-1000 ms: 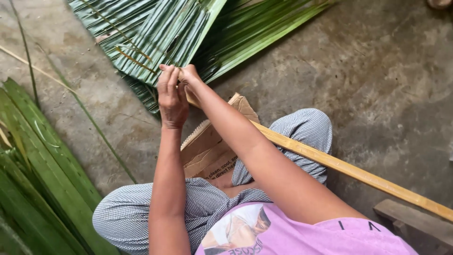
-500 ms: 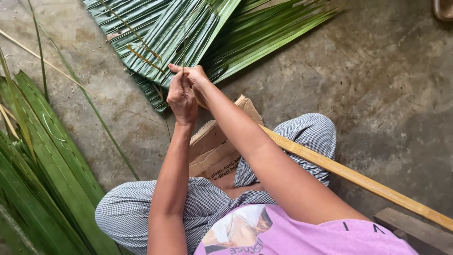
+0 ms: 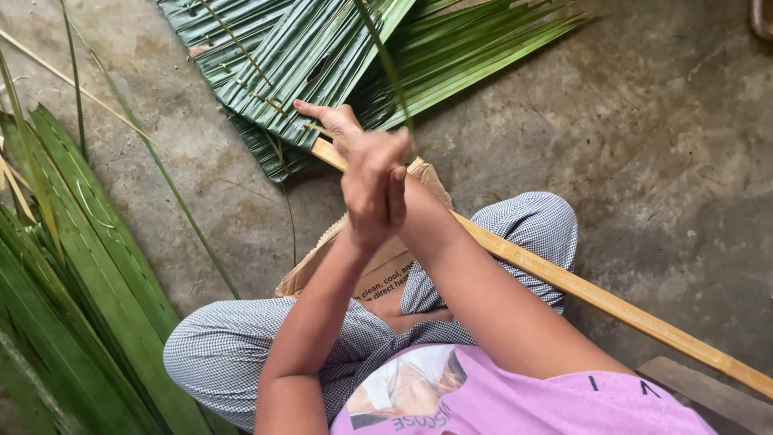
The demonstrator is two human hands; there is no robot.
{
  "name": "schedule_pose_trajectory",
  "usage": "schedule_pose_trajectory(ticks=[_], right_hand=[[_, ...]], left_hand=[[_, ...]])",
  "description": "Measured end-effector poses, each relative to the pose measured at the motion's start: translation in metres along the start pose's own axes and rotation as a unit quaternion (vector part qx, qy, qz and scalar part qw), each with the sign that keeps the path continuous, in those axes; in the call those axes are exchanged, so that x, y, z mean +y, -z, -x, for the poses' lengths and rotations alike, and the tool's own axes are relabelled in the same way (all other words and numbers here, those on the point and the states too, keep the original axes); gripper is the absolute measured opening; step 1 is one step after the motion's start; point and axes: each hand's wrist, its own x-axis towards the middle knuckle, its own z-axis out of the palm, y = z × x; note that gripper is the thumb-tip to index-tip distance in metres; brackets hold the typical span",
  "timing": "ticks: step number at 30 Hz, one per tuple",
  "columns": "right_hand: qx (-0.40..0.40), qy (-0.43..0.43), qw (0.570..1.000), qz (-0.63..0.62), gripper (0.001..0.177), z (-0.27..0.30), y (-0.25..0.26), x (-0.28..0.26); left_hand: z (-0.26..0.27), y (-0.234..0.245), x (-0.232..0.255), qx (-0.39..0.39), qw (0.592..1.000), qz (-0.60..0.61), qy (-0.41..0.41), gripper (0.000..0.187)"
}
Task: Weaving palm leaves over a wooden stick to create a mat or roofing material
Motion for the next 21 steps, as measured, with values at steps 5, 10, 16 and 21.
schedule_pose_trajectory(ticks=[5, 10, 16, 21], right_hand=[[-0.043, 0.007, 0.999, 0.011, 0.055, -0.02, -0.01, -0.006], [-0.084, 0.005, 0.996, 0.021, 0.046, -0.025, -0.007, -0.003], [-0.129, 0.008, 0.991, 0.028, 0.037, -0.052, 0.007, -0.001], [-0.145, 0.073, 0.984, 0.075, 0.04, -0.114, 0.011, 0.039]], left_hand=[[0.037, 0.023, -0.089, -0.071, 0.981, -0.171, -0.064, 0.06], [0.051, 0.031, -0.12, -0.071, 0.971, -0.223, -0.042, 0.042], [0.063, 0.012, -0.124, 0.011, 0.986, -0.088, 0.143, 0.019], [0.047, 0.0, -0.09, 0.083, 0.929, -0.076, 0.352, 0.025]])
